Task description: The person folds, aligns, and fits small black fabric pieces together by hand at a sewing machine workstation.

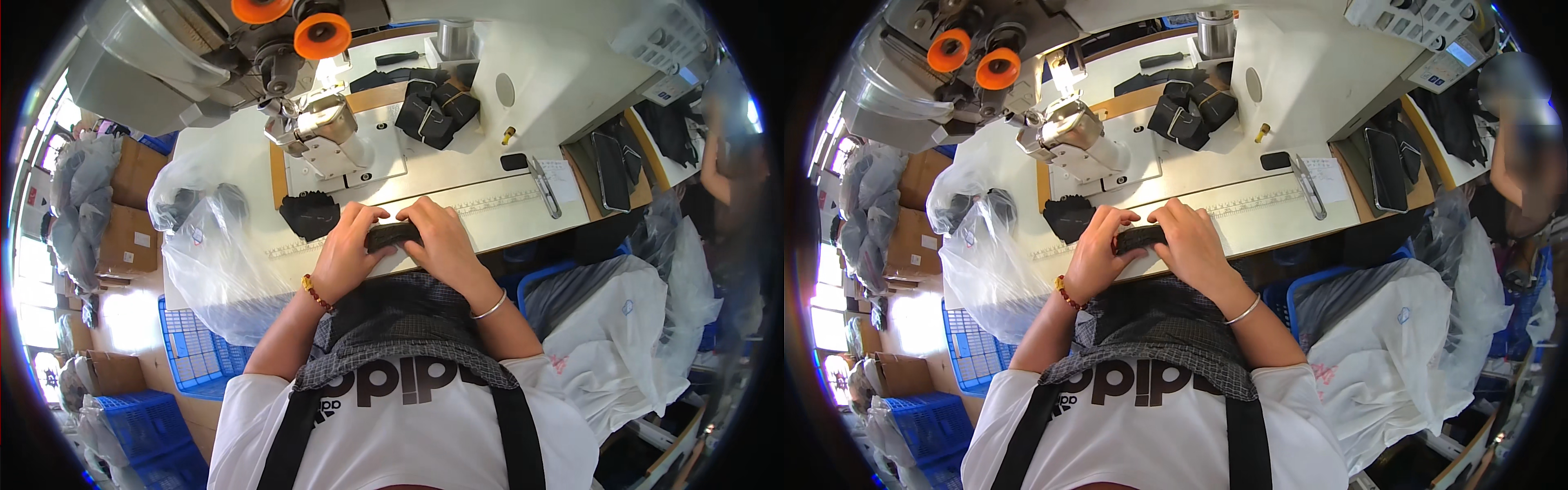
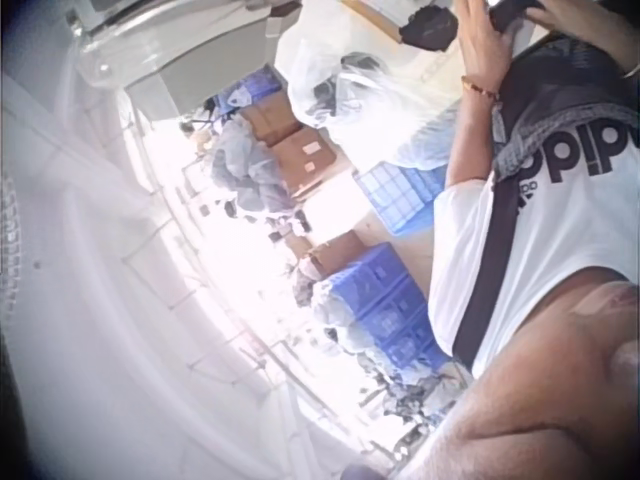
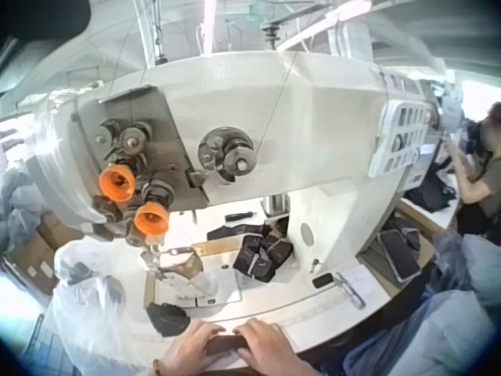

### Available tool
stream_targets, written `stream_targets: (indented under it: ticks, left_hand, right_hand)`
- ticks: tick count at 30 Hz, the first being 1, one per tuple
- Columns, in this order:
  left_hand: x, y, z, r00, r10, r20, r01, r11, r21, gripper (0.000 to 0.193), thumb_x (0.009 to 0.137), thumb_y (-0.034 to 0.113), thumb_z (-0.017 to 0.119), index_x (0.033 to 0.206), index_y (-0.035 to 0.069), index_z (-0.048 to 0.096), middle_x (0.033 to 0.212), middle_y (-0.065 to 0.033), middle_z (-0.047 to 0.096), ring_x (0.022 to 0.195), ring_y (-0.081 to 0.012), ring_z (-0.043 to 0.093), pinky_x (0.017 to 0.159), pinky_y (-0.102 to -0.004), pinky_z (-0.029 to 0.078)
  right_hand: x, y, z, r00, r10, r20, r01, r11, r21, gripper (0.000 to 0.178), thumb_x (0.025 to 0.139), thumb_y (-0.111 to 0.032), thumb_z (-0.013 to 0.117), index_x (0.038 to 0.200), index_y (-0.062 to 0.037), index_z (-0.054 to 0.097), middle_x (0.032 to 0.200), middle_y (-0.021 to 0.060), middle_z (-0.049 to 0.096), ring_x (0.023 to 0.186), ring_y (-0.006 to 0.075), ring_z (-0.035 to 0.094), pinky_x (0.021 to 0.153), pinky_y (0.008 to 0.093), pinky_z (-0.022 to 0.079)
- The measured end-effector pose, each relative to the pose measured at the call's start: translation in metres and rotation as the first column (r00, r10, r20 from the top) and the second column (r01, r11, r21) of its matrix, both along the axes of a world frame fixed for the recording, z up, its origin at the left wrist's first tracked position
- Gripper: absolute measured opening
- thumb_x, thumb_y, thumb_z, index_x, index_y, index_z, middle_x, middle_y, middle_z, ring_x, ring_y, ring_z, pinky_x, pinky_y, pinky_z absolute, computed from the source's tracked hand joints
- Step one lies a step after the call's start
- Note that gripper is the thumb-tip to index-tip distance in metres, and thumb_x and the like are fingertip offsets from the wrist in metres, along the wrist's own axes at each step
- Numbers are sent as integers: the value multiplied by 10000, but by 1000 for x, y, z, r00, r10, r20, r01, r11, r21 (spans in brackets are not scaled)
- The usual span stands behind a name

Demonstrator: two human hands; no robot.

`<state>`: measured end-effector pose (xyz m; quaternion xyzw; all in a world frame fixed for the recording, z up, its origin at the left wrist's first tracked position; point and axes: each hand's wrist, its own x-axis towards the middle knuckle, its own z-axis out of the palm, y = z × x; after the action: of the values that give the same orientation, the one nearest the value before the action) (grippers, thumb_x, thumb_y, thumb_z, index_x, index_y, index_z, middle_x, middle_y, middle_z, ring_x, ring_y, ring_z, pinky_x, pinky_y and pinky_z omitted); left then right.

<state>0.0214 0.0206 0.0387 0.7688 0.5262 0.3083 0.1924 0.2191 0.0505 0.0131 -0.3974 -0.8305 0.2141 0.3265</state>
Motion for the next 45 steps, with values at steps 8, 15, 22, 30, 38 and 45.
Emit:
stream_targets:
  ticks: [8,15,22,30,38,45]
  left_hand:
    - [3,3,1,1000,28,-2,-28,1000,13,511,689,65,870,1135,68,621,1040,-106,580,801,-264,627,654,-338,520]
    - [-1,0,6,998,51,23,-51,999,1,494,696,54,860,1132,62,629,1018,-96,585,771,-236,617,657,-330,518]
    - [2,-3,12,998,14,-64,-11,999,47,414,736,27,806,1120,54,654,962,-92,591,840,-263,621,724,-365,521]
    - [24,-6,-2,995,9,-100,3,993,121,624,781,-84,680,1371,7,497,1200,-207,526,1136,-393,523,961,-441,469]
    - [25,-1,-11,999,-28,-24,32,985,167,568,862,-140,491,1418,-23,480,1188,-218,522,1060,-372,586,901,-397,514]
    - [22,-2,-11,993,-16,-120,40,978,206,575,827,-151,533,1386,-16,535,1112,-209,543,1008,-360,594,840,-408,516]
  right_hand:
    - [-4,-2,0,999,-5,-51,-1,995,-100,389,738,-17,735,1109,-31,619,1061,120,562,956,323,606,823,406,499]
    - [-4,-3,4,999,1,-43,-5,996,-92,426,750,3,729,1158,-28,611,1083,126,548,963,330,610,832,401,508]
    - [-1,-1,2,998,38,-50,-40,998,-41,397,722,7,733,1103,1,621,1032,129,542,969,322,586,846,408,494]
    - [-17,-9,-7,979,-170,112,136,955,263,401,760,-90,673,1143,2,597,1019,119,543,994,290,544,838,398,449]
    - [-21,-9,-16,982,-159,104,125,952,281,300,772,-80,613,1060,-7,575,1036,128,537,984,296,520,853,404,415]
    - [-17,-8,-13,975,-204,88,162,923,348,172,823,-108,577,981,-40,586,933,93,525,906,255,514,796,362,406]
